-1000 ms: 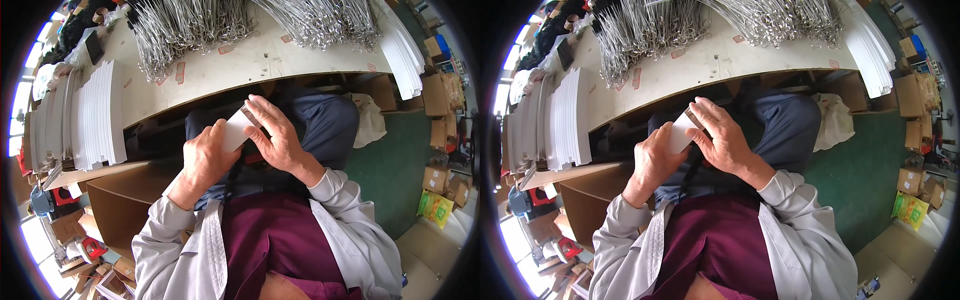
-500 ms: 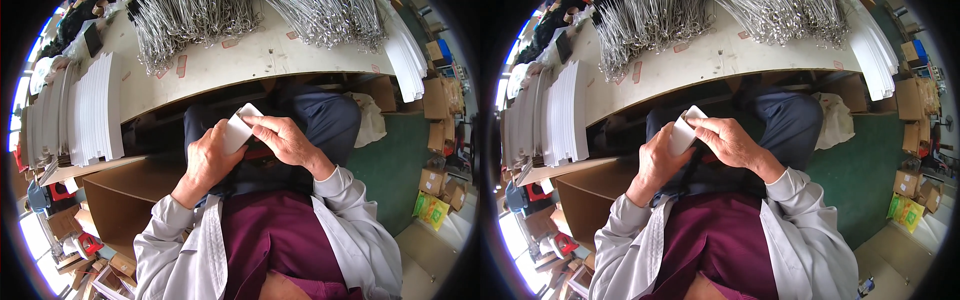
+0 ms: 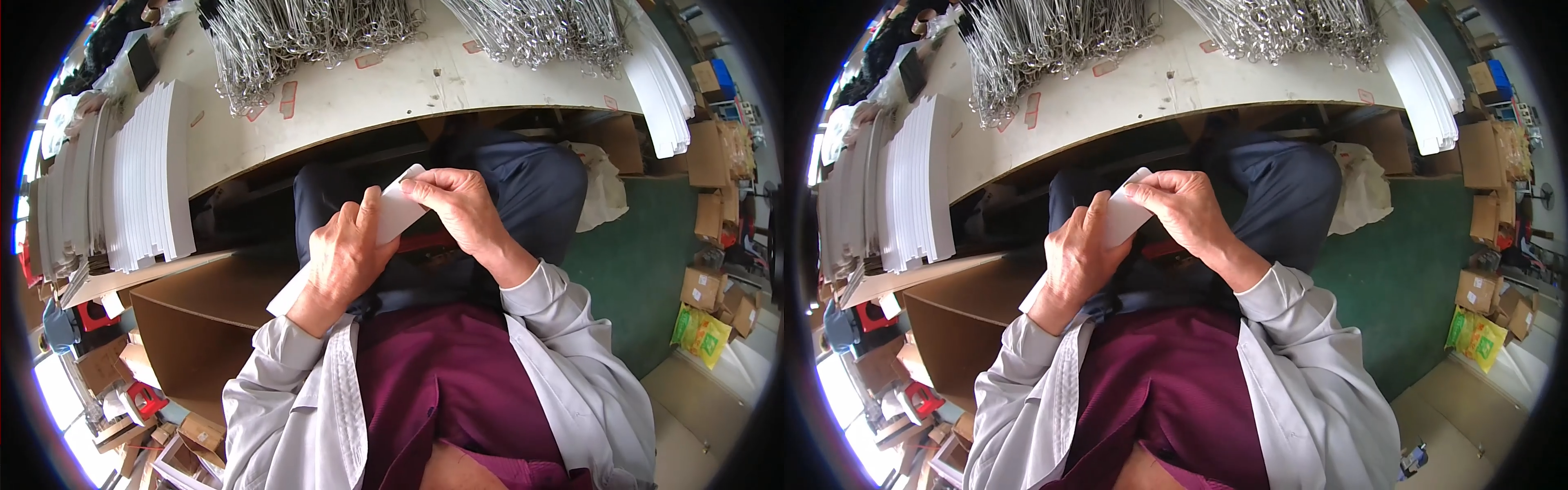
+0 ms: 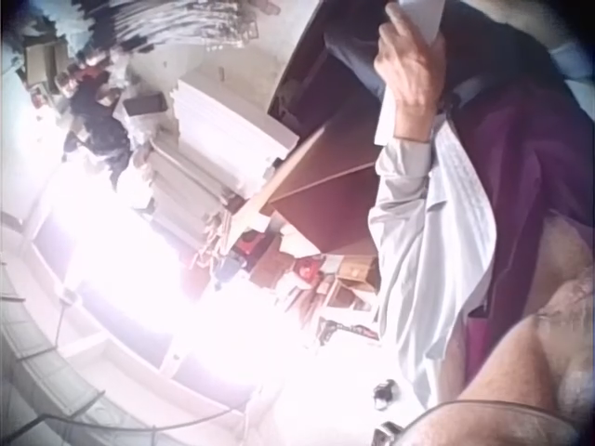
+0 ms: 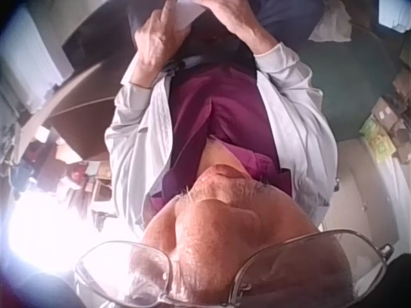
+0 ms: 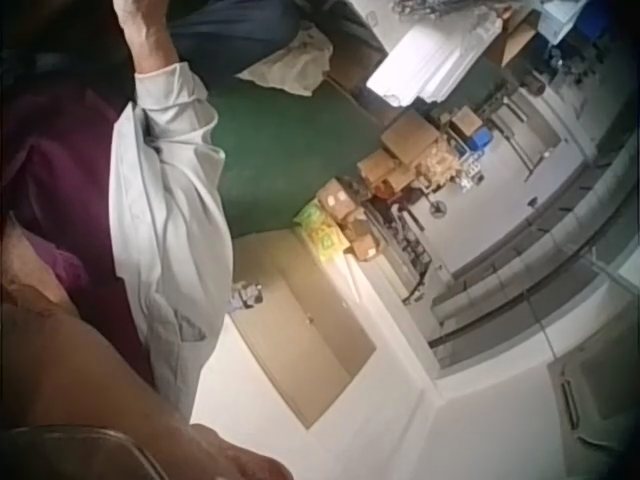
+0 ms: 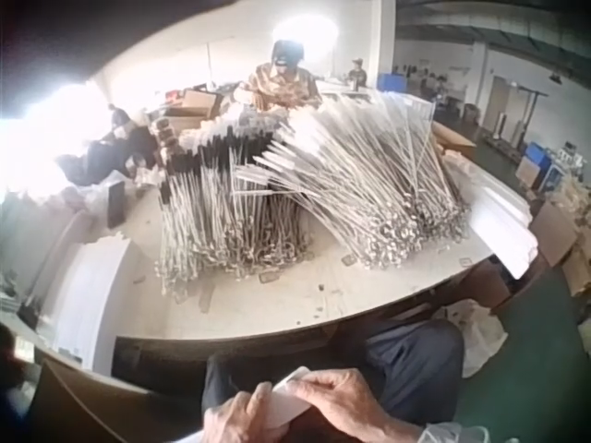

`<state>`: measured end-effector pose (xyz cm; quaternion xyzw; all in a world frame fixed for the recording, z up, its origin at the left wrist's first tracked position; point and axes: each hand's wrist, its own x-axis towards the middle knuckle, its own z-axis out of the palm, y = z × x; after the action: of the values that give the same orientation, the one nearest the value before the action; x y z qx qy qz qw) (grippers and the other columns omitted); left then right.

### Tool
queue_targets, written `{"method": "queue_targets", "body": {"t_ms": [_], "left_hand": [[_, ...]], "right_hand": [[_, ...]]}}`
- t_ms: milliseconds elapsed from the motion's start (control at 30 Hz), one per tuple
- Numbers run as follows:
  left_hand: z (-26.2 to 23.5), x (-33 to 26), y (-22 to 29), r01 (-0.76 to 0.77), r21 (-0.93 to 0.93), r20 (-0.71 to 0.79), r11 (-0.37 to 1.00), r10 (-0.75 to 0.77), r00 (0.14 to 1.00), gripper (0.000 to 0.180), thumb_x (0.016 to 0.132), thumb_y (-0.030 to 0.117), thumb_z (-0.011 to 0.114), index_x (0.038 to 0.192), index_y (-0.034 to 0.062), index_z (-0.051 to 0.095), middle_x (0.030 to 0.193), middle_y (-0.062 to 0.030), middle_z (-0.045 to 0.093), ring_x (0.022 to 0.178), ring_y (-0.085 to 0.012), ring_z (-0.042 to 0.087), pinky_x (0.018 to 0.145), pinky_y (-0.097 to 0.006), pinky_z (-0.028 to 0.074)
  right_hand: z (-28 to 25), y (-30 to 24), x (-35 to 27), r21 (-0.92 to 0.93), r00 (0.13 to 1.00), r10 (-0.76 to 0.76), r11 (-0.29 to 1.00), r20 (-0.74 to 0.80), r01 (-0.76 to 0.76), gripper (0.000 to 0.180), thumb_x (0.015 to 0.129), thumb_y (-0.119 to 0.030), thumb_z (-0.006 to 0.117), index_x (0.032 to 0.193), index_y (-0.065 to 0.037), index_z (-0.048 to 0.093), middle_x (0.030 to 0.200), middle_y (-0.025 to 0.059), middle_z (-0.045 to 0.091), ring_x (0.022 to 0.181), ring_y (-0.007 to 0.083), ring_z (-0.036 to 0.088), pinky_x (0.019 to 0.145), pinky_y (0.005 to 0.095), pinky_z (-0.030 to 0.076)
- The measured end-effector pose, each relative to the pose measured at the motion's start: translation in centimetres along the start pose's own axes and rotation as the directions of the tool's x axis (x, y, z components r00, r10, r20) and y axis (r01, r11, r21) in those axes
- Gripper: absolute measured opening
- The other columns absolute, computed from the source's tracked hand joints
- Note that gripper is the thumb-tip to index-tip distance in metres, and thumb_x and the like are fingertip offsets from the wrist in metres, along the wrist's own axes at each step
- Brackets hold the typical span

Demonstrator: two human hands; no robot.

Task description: Inserting bundles of thin wires into white rectangular plastic sleeves.

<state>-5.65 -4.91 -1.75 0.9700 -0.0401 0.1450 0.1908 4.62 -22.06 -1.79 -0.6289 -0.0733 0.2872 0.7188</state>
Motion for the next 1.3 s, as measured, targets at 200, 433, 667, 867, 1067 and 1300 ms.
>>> {"method": "queue_targets", "body": {"t_ms": [200, 433, 667, 867, 1067, 1300], "left_hand": [[0.3, -0.3, 0.2, 0.013, -0.041, 0.000, 0.999, -0.013, 1.000, 0.067, 0.077, 0.023, 0.085, 0.132, 0.0031, 0.054, 0.080, -0.0083, 0.059, 0.067, -0.0244, 0.068, 0.053, -0.037, 0.056], [0.1, -0.2, 0.3, 0.072, -0.083, 0.044, 0.994, -0.068, 0.997, 0.067, 0.076, 0.026, 0.088, 0.130, 0.0027, 0.056, 0.082, -0.0094, 0.062, 0.069, -0.0258, 0.070, 0.056, -0.038, 0.058], [-0.2, 0.0, 0.7, 0.166, -0.162, 0.146, 0.973, -0.142, 0.979, 0.069, 0.074, 0.029, 0.090, 0.129, 0.0016, 0.057, 0.091, -0.0136, 0.070, 0.079, -0.0305, 0.074, 0.064, -0.041, 0.061], [-0.6, 0.2, 1.1, 0.290, -0.251, 0.223, 0.923, -0.236, 0.946, 0.069, 0.072, 0.025, 0.091, 0.129, -0.0003, 0.061, 0.105, -0.0204, 0.073, 0.094, -0.0372, 0.074, 0.080, -0.043, 0.061], [-0.2, -0.4, 0.9, 0.299, -0.212, 0.273, 0.930, -0.237, 0.932, 0.068, 0.072, 0.026, 0.091, 0.127, -0.0001, 0.062, 0.105, -0.0203, 0.073, 0.095, -0.0366, 0.074, 0.080, -0.043, 0.061], [-0.2, -0.3, 1.2, 0.304, -0.201, 0.275, 0.931, -0.244, 0.930, 0.067, 0.071, 0.024, 0.091, 0.127, 0.0001, 0.062, 0.104, -0.0201, 0.073, 0.093, -0.0368, 0.074, 0.079, -0.043, 0.061]], "right_hand": [[0.1, 0.9, -0.1, 0.202, 0.993, 0.032, 0.979, -0.111, -0.009, 0.015, 0.094, -0.010, 0.074, 0.100, 0.003, 0.079, 0.100, 0.0065, 0.076, 0.087, 0.0097, 0.068, 0.082, 0.0247, 0.053], [0.1, 0.9, 0.0, -0.454, 0.841, -0.512, 0.800, -0.176, 0.392, 0.006, 0.089, -0.001, 0.075, 0.093, 0.002, 0.077, 0.102, 0.0109, 0.076, 0.087, 0.0162, 0.073, 0.077, 0.0303, 0.058], [-0.8, 1.0, 0.3, -0.726, 0.651, -0.759, 0.443, 0.010, 0.527, 0.015, 0.082, 0.007, 0.078, 0.095, 0.000, 0.075, 0.101, 0.0109, 0.076, 0.089, 0.0241, 0.073, 0.081, 0.0337, 0.059], [-1.2, 0.6, 0.4, -0.737, 0.556, -0.804, 0.242, 0.212, 0.631, 0.021, 0.079, 0.004, 0.077, 0.099, -0.001, 0.073, 0.101, 0.0108, 0.073, 0.087, 0.0282, 0.070, 0.076, 0.0374, 0.059], [-1.8, 0.2, -0.1, -0.707, 0.633, -0.678, 0.233, 0.374, 0.667, 0.020, 0.082, -0.002, 0.078, 0.101, -0.001, 0.075, 0.107, 0.0101, 0.073, 0.095, 0.0294, 0.069, 0.083, 0.0385, 0.058], [-1.8, 1.1, -0.1, -0.636, 0.803, -0.554, 0.542, 0.222, 0.550, 0.012, 0.088, -0.007, 0.077, 0.096, 0.001, 0.075, 0.108, 0.0126, 0.074, 0.099, 0.0320, 0.069, 0.086, 0.0407, 0.057]]}}
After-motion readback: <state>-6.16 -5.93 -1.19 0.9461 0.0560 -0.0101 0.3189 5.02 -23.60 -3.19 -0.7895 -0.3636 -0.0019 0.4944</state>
